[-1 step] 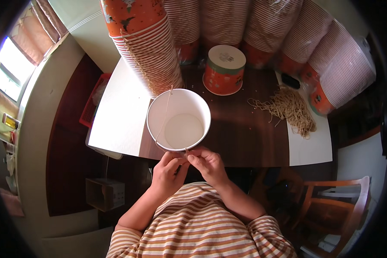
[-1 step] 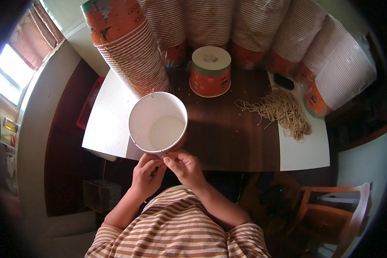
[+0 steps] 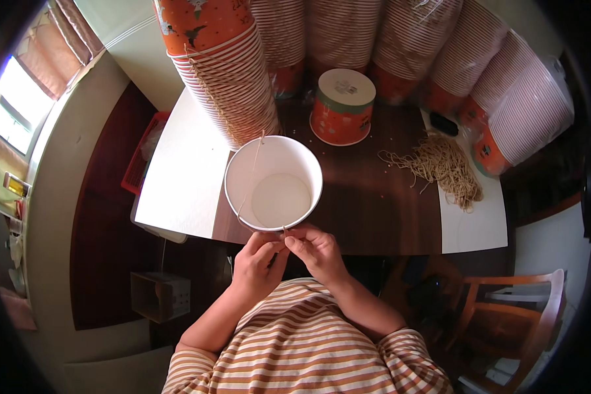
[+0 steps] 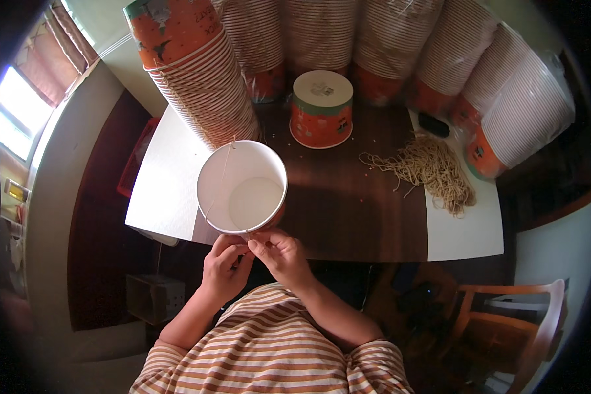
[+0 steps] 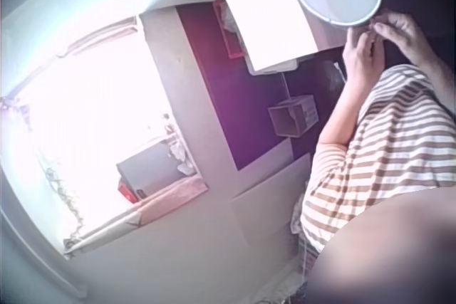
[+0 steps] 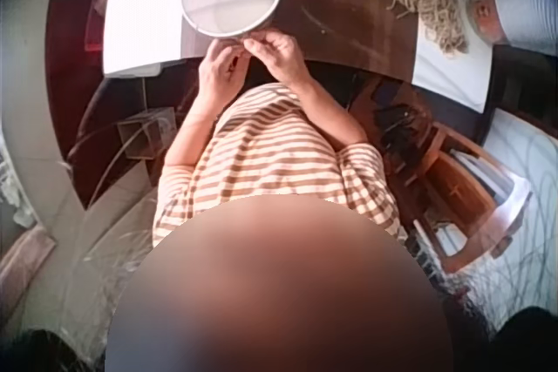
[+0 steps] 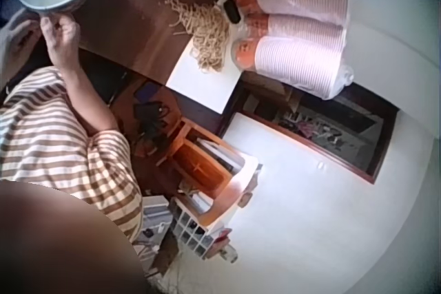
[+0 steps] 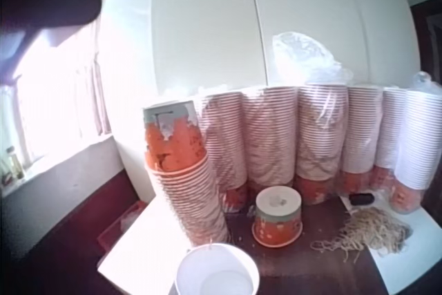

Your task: Attaching strings or rubber bands to paper bowls for packaging or use.

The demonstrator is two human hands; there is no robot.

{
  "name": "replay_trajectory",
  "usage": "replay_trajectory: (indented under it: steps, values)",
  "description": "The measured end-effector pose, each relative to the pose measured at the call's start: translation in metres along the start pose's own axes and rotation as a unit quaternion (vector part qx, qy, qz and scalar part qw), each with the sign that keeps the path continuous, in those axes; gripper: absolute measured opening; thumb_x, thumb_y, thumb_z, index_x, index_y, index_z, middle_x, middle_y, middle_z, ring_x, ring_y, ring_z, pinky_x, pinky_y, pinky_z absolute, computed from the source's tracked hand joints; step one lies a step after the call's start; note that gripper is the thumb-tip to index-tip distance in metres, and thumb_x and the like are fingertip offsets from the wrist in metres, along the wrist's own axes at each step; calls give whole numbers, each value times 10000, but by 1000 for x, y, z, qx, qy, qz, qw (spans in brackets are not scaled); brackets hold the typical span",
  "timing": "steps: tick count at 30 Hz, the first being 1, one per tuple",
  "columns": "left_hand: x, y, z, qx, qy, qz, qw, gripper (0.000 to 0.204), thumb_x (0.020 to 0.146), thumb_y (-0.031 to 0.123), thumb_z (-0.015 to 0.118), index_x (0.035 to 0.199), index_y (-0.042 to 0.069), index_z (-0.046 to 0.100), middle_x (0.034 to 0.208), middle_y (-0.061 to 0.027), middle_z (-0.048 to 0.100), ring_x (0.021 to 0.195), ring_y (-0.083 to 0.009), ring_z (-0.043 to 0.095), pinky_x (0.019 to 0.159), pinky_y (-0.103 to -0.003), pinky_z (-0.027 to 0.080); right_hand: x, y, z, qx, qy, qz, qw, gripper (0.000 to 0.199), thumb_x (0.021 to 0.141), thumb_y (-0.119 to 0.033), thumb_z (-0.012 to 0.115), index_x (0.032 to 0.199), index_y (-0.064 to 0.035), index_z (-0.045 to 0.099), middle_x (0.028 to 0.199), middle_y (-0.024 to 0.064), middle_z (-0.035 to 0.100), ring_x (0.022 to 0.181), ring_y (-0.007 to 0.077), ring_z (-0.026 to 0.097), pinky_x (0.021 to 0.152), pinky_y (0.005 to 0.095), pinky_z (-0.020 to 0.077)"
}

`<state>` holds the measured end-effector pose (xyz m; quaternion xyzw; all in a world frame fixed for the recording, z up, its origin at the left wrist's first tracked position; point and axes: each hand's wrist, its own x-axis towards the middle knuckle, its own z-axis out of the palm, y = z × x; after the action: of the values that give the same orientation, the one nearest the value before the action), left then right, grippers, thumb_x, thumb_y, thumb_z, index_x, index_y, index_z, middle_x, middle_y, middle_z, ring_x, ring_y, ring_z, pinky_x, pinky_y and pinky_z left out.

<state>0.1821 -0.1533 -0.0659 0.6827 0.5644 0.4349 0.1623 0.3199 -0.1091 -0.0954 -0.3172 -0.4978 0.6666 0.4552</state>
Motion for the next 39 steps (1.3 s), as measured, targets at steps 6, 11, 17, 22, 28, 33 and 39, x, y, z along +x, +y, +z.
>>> replay_trajectory:
  steps: [6, 11, 17, 22, 28, 33, 39]
  values:
    - [-3, -3, -1, 36, 26, 75, 996, 151, 718, -32, 654, 852, 29, 619, 824, -101, 623, 682, -260, 620, 570, -330, 493, 4, 9, 10, 38, 26, 21, 999, 129, 877, -105, 614, 935, 5, 646, 850, 22, 652, 784, 59, 575, 713, 217, 479]
    - [0, -8, -3, 46, -7, 87, 995, 108, 727, 13, 653, 826, 37, 616, 779, -86, 629, 653, -235, 612, 547, -326, 472, 7, 9, 9, 13, 25, 4, 1000, 124, 884, -92, 586, 929, 3, 652, 820, 27, 650, 761, 67, 579, 706, 226, 486]
    - [6, -15, -34, 20, 184, 21, 983, 119, 772, 92, 674, 744, 11, 592, 762, -105, 565, 635, -206, 551, 532, -282, 431, 9, 5, -19, -63, 77, 32, 994, 159, 868, -126, 544, 855, -21, 662, 775, 35, 659, 715, 89, 584, 672, 244, 467]
    - [40, -23, -64, 28, 156, -173, 972, 440, 780, 270, 719, 1070, -6, 536, 954, -113, 590, 532, -94, 492, 496, -239, 413, 20, 9, -49, -132, 130, -18, 982, 164, 879, -132, 521, 850, -31, 646, 779, 33, 653, 735, 91, 582, 647, 242, 446]
    - [66, -61, -75, -17, 11, -235, 972, 384, 776, 129, 609, 1120, -33, 560, 878, -139, 657, 648, -137, 603, 594, -282, 482, 41, 16, -73, -54, 102, 99, 988, 266, 925, -226, 533, 1109, -44, 595, 1019, 46, 633, 847, 126, 585, 743, 270, 469]
    - [65, -51, -72, -116, -10, -160, 980, 285, 829, 40, 557, 1103, -38, 579, 710, -89, 586, 570, -117, 512, 544, -259, 435, 37, 19, -99, 169, 0, 167, 971, 240, 909, -166, 544, 1121, -54, 543, 1048, 49, 614, 961, 178, 594, 837, 353, 483]
    - [62, -49, -73, -4, 65, 37, 997, 325, 814, -4, 582, 1138, -5, 571, 860, -125, 622, 707, -175, 575, 643, -301, 461, 27, -18, -85, 155, -12, 131, 979, 146, 817, -42, 601, 950, -68, 545, 908, 50, 631, 781, 163, 606, 686, 294, 491]
